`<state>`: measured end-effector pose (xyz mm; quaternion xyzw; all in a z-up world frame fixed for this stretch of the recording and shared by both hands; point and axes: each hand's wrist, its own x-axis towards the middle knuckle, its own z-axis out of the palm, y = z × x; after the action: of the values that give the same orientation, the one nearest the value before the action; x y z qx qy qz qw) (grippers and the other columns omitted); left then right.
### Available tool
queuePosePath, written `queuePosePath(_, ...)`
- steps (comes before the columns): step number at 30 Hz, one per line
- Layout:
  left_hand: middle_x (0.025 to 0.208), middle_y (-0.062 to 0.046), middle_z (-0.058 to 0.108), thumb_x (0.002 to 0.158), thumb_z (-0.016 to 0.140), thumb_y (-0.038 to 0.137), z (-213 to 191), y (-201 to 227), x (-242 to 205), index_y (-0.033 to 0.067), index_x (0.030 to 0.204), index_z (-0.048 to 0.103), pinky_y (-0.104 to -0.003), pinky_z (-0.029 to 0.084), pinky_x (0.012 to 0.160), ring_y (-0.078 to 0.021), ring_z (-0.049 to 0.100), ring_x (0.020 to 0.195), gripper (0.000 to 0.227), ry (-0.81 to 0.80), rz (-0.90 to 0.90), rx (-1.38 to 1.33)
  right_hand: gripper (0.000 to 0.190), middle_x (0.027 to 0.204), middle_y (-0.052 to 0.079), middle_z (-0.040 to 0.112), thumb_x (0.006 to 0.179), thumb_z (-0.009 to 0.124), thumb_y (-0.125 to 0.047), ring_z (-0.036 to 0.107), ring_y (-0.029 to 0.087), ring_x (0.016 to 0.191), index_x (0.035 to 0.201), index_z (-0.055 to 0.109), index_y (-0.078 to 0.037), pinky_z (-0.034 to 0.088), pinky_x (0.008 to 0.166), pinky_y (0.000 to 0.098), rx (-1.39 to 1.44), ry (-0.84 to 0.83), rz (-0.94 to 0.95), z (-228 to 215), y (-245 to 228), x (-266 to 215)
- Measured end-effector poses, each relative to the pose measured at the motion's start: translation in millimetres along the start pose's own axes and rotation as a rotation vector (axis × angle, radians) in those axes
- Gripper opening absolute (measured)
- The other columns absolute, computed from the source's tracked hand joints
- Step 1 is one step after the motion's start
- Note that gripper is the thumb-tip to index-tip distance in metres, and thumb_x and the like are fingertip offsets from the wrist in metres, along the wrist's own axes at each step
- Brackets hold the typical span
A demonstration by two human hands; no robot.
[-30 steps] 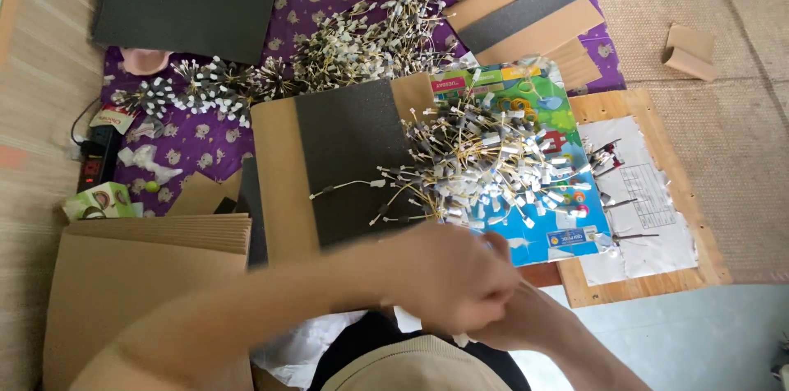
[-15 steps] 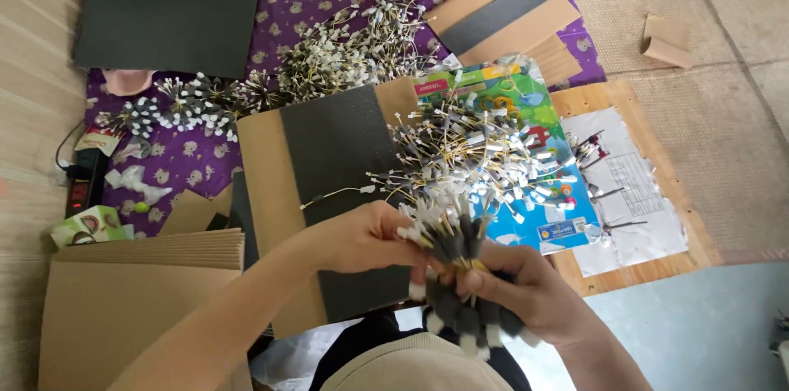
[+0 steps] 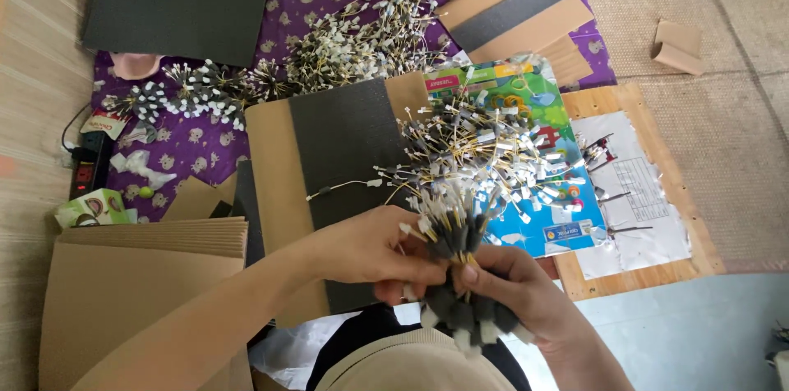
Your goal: Sorting and untangling small white-tipped wires from a large pile on a workspace
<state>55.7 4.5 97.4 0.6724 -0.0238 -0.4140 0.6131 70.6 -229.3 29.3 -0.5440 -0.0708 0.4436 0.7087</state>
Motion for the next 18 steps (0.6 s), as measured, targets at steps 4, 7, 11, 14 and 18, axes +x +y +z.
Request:
queuePosePath(4,0.079,-0.005,0.053,0.091,0.065,0.007,5.7,-13.7,-3.3,0.0072,0.09,0.053,-0.027,0.055,0.057,-0.0173,0.065,0.066,0.012,0.037,0.199,-0.167,0.025,0.088,0.013,0.06,0.086,0.067,-0.017,0.061,0.022,0.076,0.083,0.073,0.007,0.05,0.063,0.0324,0.046,0.199,-0.103,0.9,4.8,5.7)
queuePosePath(7,0.123,-0.002,0.055,0.083,0.072,0.019,14.2,-9.9,-16.7,0.0185,0.078,0.067,-0.024,0.05,0.071,-0.0084,0.059,0.115,0.007,0.289,0.353,0.14,0.037,0.096,0.024,0.072,0.086,0.06,-0.011,0.067,0.031,0.079,0.116,0.067,0.009,0.054,0.065,0.0389,0.245,0.414,0.061,12.6,-11.1,7.7)
queuePosePath(11,0.1,-0.006,0.061,0.08,0.066,0.008,17.7,-7.9,-29.3,0.0125,0.071,0.054,-0.022,0.045,0.063,-0.0104,0.058,0.076,0.015,0.235,0.422,-0.055,0.038,0.096,0.023,0.073,0.083,0.063,-0.011,0.068,0.029,0.079,0.114,0.069,0.01,0.055,0.067,0.0368,0.234,0.292,0.07,14.6,-8.3,6.2)
queuePosePath(14,0.082,-0.009,0.053,0.081,0.059,0.008,13.7,-1.7,-41.1,0.0108,0.071,0.044,-0.02,0.04,0.055,-0.0111,0.058,0.06,0.018,0.116,0.382,-0.332,0.026,0.083,0.017,0.073,0.079,0.072,-0.009,0.068,0.023,0.068,0.097,0.076,0.009,0.054,0.058,0.0321,0.055,0.193,0.033,11.4,-10.3,7.0)
queuePosePath(18,0.064,0.001,0.049,0.084,0.053,0.02,24.9,8.2,-45.0,0.0156,0.076,0.049,-0.034,0.038,0.056,-0.0168,0.044,0.054,0.01,0.196,0.426,0.58,0.024,0.111,-0.012,0.079,0.079,0.071,-0.033,0.053,0.008,0.132,0.101,0.081,-0.031,0.008,0.113,0.0479,-0.905,0.219,-0.046,2.5,-14.2,15.1)
